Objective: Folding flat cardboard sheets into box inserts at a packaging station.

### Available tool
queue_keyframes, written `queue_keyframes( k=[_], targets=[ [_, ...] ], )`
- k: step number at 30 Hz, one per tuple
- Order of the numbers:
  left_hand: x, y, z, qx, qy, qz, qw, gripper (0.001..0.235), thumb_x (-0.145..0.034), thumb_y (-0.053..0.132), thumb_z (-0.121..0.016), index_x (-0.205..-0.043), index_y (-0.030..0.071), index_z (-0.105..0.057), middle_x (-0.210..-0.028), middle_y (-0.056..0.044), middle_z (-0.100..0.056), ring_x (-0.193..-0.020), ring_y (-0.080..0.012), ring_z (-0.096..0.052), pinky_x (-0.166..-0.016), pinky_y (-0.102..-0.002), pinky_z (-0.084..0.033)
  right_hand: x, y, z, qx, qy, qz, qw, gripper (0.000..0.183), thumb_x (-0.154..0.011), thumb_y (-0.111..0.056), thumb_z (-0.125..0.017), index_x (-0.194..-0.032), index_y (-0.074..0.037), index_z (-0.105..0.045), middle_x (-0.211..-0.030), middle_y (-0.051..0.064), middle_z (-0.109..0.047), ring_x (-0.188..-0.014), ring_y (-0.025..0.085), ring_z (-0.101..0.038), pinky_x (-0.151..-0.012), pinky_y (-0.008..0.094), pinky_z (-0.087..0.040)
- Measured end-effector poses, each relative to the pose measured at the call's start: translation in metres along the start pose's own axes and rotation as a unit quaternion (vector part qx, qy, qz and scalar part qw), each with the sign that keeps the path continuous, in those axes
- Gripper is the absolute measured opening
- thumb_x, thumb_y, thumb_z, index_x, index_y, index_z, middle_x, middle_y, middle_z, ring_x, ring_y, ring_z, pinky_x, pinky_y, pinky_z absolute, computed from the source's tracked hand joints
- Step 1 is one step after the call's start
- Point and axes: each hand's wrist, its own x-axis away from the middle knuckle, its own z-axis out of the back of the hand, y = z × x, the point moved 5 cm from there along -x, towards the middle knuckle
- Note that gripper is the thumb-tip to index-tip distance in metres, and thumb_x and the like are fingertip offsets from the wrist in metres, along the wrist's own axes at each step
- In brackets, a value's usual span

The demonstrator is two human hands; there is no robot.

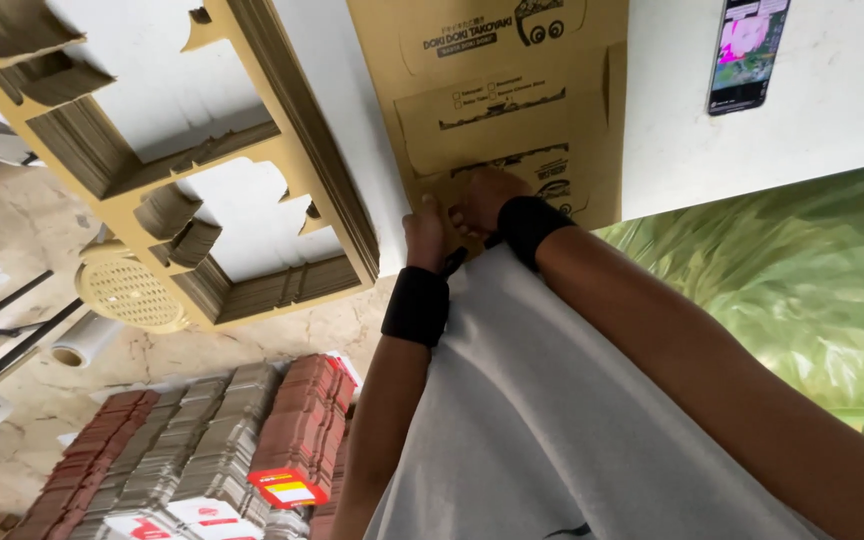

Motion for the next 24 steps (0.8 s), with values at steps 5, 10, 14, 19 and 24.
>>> queue_keyframes(
  k=[5, 10, 14, 19, 24],
  targets=[
    [-0.057, -0.032, 0.028, -0.077, -0.022, -0.034, 0.996, 0.048, -0.106, 0.045, -0.043, -0.120, -0.001, -0.041, -0.085, -0.013, -0.063, -0.071, -0.0242, -0.069, -0.057, -0.040, -0.060, 0.006, -0.009, 0.007, -0.057, -0.031, -0.009, 0.998, 0.037, -0.091, -0.033, -0.068, -0.063, -0.010, -0.071, -0.065, 0.010, -0.070, -0.062, 0.018, -0.065, -0.058, 0.031, -0.055],
    [0.040, 0.026, 0.000, -0.116, -0.031, -0.022, 0.992, 0.068, -0.104, 0.047, -0.044, -0.142, -0.007, -0.028, -0.115, -0.021, -0.052, -0.106, -0.0297, -0.056, -0.090, -0.044, -0.049, -0.001, -0.010, 0.009, -0.048, -0.027, -0.035, 0.998, 0.030, -0.085, -0.032, -0.073, -0.063, -0.012, -0.072, -0.063, 0.007, -0.069, -0.062, 0.020, -0.066, -0.058, 0.034, -0.054],
    [0.054, 0.040, 0.001, -0.235, -0.014, -0.020, 0.972, 0.088, -0.098, 0.060, -0.050, -0.151, -0.008, -0.034, -0.143, -0.029, -0.049, -0.137, -0.0358, -0.049, -0.115, -0.050, -0.040, 0.006, -0.016, 0.014, -0.056, -0.042, -0.041, 0.997, 0.026, -0.084, -0.025, -0.069, -0.063, -0.012, -0.071, -0.064, 0.006, -0.070, -0.064, 0.021, -0.066, -0.059, 0.032, -0.054],
    [0.030, 0.027, 0.005, -0.214, -0.014, -0.019, 0.977, 0.086, -0.098, 0.059, -0.049, -0.149, -0.010, -0.036, -0.144, -0.029, -0.048, -0.140, -0.0380, -0.047, -0.117, -0.052, -0.037, -0.006, -0.006, 0.003, -0.023, -0.038, -0.035, 0.998, 0.025, -0.085, -0.025, -0.069, -0.068, -0.007, -0.073, -0.067, 0.011, -0.070, -0.069, 0.024, -0.068, -0.062, 0.035, -0.055],
    [-0.015, -0.002, 0.026, -0.142, -0.029, -0.029, 0.989, 0.063, -0.104, 0.051, -0.050, -0.130, -0.006, -0.048, -0.101, -0.019, -0.068, -0.100, -0.0294, -0.069, -0.093, -0.047, -0.053, 0.004, -0.019, 0.014, -0.029, -0.038, -0.043, 0.998, 0.024, -0.082, -0.030, -0.072, -0.064, -0.013, -0.073, -0.063, 0.007, -0.069, -0.064, 0.020, -0.066, -0.060, 0.030, -0.054]
  ],
)
